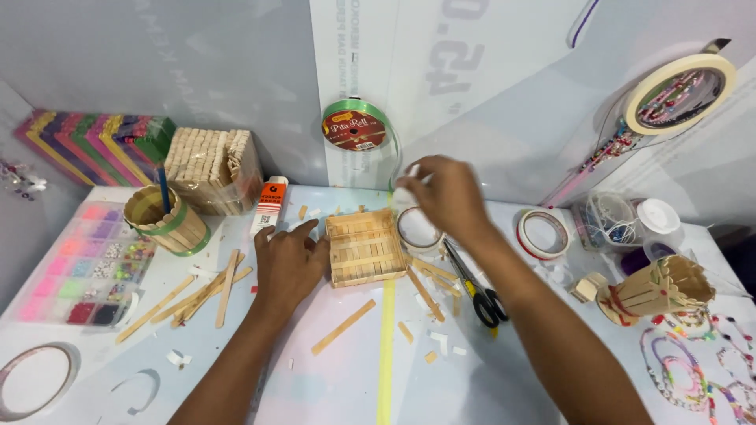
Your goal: Assembling and refining a small box structure using popsicle sticks, glue, and scissors.
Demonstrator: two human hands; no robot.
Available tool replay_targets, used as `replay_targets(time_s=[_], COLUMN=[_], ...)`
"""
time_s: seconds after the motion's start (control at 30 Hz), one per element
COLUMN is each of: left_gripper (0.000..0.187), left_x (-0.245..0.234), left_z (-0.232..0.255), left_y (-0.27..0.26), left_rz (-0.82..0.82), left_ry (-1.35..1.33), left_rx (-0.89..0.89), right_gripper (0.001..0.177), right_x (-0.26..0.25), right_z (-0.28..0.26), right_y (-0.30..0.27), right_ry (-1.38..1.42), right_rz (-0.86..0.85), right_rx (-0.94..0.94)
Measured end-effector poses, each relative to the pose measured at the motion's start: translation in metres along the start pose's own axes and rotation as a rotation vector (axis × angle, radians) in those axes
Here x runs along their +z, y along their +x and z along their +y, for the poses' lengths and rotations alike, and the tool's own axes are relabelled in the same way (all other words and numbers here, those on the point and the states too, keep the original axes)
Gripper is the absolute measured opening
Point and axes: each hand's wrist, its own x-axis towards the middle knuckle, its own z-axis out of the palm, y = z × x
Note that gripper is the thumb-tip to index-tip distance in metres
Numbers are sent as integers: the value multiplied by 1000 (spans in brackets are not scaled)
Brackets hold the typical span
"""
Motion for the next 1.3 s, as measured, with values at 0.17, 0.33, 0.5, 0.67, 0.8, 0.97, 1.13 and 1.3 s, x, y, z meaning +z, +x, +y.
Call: replay_targets(time_s=[0.17, 0.33, 0.5, 0.67, 0.8, 0.97, 1.13, 1.3], left_gripper=[47, 49, 46, 42, 38, 31, 31, 38], left_x=[-6, -6, -8, -8, -5, -5, 0, 7], left_z=[3, 7, 10, 8, 3, 3, -4, -8], left_y=[0, -2, 0, 1, -1, 1, 1, 3], left_rz=[-38, -50, -33, 23, 108, 129, 142, 115], left_ry=[-5, -19, -51, -34, -39, -78, -67, -28], left_rx=[27, 21, 25, 49, 108, 93, 147, 183], right_gripper=[15, 19, 27, 42, 42, 17, 8, 23], right_x=[44, 58, 42, 36, 29, 37, 71, 78], right_z=[-4, 13, -2, -10, -21, -48, -35, -20], right_y=[1, -11, -13, -9, -19, -64, -119, -127], right_ry=[-96, -170, -149, -108, -137, -135, -251, -221], right_rz=[-159, -265, -308, -301, -90, -545, -770, -659], right_rx=[16, 62, 96, 68, -59, -251, -429, -551])
